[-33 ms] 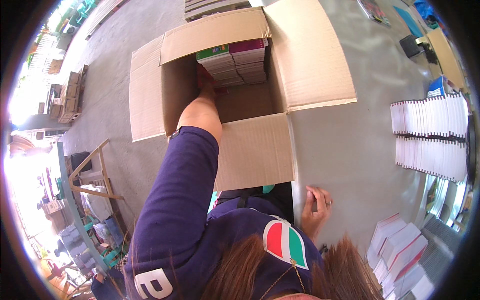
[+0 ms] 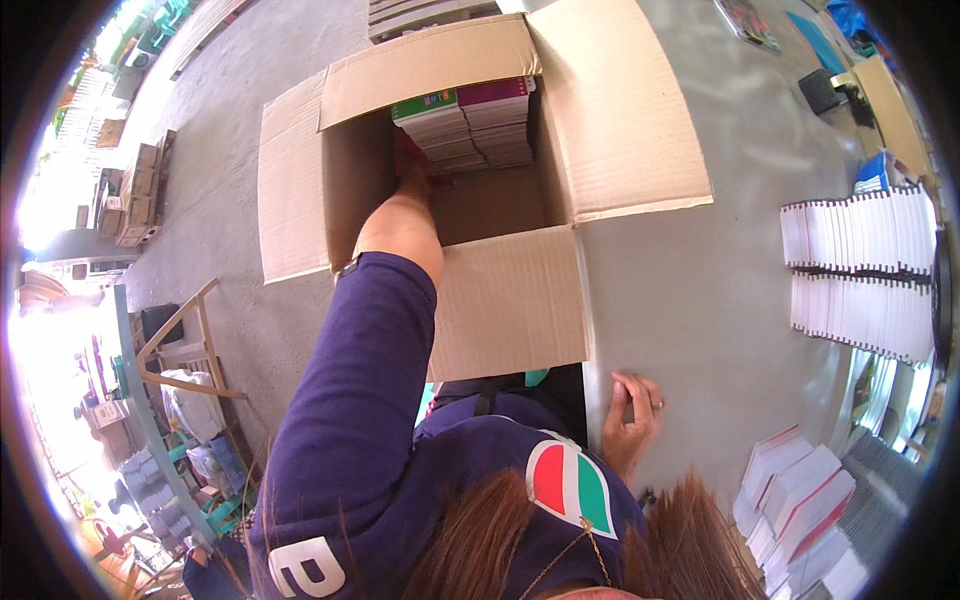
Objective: The person unpacks red notebooks from a cardboard box and stacks them on a table. They then take a blue notebook, insert a metal spiral coil into the punched holes, and use pliers to secure the coil ends. The person repeats this process for additional notebooks.
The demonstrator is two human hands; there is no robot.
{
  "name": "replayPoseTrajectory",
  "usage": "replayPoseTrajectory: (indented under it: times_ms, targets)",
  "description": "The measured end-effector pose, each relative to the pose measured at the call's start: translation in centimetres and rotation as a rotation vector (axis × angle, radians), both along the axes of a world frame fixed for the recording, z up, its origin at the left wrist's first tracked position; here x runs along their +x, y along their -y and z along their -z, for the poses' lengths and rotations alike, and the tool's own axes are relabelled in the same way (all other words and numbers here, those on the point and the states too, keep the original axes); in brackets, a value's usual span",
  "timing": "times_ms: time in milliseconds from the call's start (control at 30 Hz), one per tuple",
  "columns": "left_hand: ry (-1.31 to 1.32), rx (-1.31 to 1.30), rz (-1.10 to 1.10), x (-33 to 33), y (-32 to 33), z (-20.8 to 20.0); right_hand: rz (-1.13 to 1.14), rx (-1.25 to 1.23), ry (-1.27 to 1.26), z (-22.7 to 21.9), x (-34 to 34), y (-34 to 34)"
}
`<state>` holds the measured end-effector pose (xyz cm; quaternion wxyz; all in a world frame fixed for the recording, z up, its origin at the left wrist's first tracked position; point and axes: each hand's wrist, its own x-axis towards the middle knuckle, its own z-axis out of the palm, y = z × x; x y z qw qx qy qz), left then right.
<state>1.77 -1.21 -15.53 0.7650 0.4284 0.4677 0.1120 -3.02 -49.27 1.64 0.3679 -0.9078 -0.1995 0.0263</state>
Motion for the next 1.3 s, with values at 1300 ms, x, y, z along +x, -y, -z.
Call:
replayPoseTrajectory:
  times_ms: [1300]
  targets:
    - [0.141, 0.654, -0.037, -2.7, -0.6, 10.6, 0.046, -0.007, 0.002, 0.2, -0.3, -0.1]
